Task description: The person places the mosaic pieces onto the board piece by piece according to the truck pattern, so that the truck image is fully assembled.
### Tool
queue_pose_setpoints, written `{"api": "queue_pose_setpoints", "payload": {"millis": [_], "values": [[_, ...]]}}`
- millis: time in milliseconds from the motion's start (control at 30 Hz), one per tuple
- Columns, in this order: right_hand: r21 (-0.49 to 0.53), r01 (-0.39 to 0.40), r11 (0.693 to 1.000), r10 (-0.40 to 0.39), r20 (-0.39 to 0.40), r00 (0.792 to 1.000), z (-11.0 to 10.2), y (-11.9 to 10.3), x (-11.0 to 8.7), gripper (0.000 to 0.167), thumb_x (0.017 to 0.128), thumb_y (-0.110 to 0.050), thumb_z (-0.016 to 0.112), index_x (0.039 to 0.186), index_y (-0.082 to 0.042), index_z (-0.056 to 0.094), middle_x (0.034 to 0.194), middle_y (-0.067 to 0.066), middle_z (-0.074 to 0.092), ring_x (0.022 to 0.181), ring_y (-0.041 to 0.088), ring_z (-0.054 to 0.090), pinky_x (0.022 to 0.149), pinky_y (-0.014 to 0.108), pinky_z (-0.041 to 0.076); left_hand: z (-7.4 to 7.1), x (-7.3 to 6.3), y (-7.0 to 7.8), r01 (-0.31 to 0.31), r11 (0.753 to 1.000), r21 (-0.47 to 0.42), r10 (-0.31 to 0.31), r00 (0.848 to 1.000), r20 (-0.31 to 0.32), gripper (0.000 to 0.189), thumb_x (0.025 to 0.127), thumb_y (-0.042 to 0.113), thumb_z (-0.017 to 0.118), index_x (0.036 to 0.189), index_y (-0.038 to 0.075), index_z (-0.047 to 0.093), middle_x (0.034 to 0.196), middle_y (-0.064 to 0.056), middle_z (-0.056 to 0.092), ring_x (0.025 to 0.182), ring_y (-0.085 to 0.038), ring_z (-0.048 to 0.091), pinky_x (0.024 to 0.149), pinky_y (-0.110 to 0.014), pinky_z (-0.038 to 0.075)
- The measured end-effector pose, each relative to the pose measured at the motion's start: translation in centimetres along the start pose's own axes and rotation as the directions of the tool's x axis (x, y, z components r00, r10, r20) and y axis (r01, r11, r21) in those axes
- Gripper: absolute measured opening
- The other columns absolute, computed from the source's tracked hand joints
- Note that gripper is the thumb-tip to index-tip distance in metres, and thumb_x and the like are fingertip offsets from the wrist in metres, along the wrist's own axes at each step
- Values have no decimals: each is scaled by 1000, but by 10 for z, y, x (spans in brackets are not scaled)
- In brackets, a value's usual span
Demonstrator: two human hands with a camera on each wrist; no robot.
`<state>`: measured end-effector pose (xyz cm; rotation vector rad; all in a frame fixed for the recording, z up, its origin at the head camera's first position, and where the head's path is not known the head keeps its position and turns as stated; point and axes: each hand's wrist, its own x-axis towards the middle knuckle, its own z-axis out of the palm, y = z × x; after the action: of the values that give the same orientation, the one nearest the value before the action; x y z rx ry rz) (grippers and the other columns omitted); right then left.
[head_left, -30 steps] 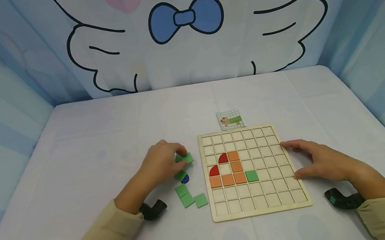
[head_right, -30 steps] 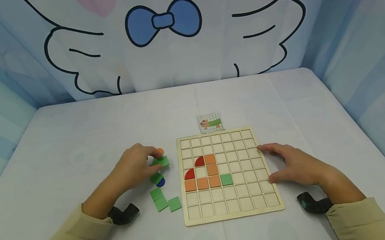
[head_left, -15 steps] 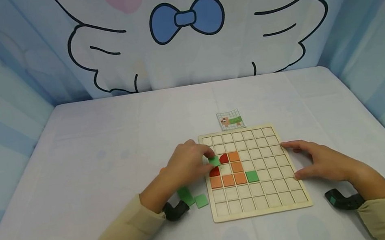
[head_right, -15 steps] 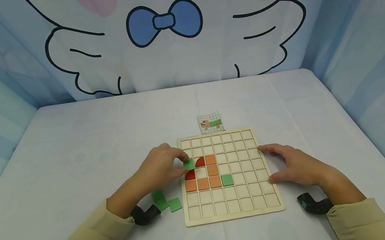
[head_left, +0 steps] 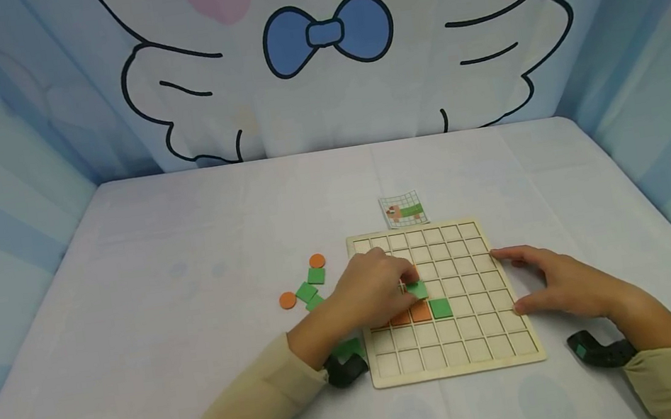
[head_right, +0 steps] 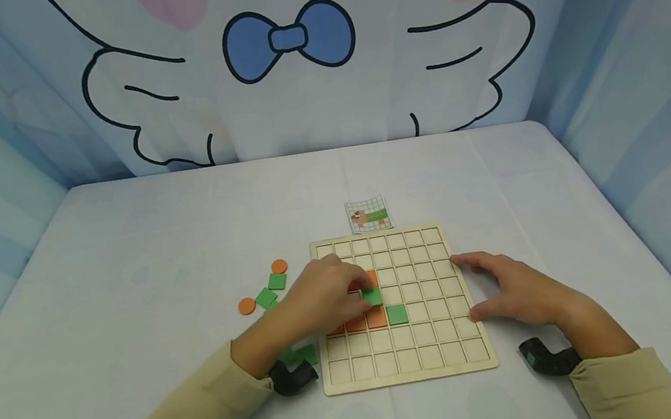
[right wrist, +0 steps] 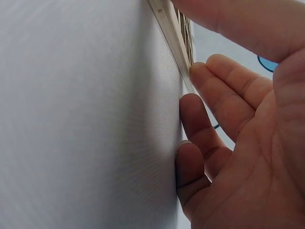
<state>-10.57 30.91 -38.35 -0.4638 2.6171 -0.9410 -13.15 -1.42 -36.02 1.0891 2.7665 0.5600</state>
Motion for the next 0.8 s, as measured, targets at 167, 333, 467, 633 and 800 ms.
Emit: {"api": "queue_pose_setpoints", "payload": {"millis": [167,333,467,633,800], "values": [[-11,6,1000,-7,-3,1000,0,1,-1,86,80,-29,85,150,-5,42,150,22,41,133,41,40,100,47,34,7,6,7,-44,999,2,44,999,-20,17,88,27,76,103,19,78,84,13,70,82,-10,56,75,-28,44],[-14,9,1000,-9,-7,1000,0,0,-1,85,80,-30,85,150,-6,42,149,22,41,132,42,40,101,52,34,12,12,13,-43,999,-8,43,999,13,19,87,28,78,104,20,78,85,13,68,81,-6,55,75,-24,44],[-20,14,1000,-14,-11,1000,0,0,-1,85,80,-32,85,149,-6,43,148,21,42,132,42,40,101,52,34,14,16,18,-51,999,-4,51,998,33,19,88,29,78,104,20,78,88,13,69,82,-5,55,74,-22,43],[-17,20,1000,-20,-17,1000,0,1,-1,84,80,-34,85,149,-7,44,148,19,43,132,40,41,102,38,35,18,22,24,-48,999,-14,49,997,51,17,89,27,76,104,19,77,94,13,70,87,-6,57,75,-20,44],[0,29,1000,-29,-12,1000,0,0,-1,84,80,-32,85,149,-7,43,149,21,42,132,42,40,102,36,35,22,27,28,-39,999,-16,40,997,71,17,89,24,75,105,19,77,95,13,70,90,-6,57,76,-19,44]]}}
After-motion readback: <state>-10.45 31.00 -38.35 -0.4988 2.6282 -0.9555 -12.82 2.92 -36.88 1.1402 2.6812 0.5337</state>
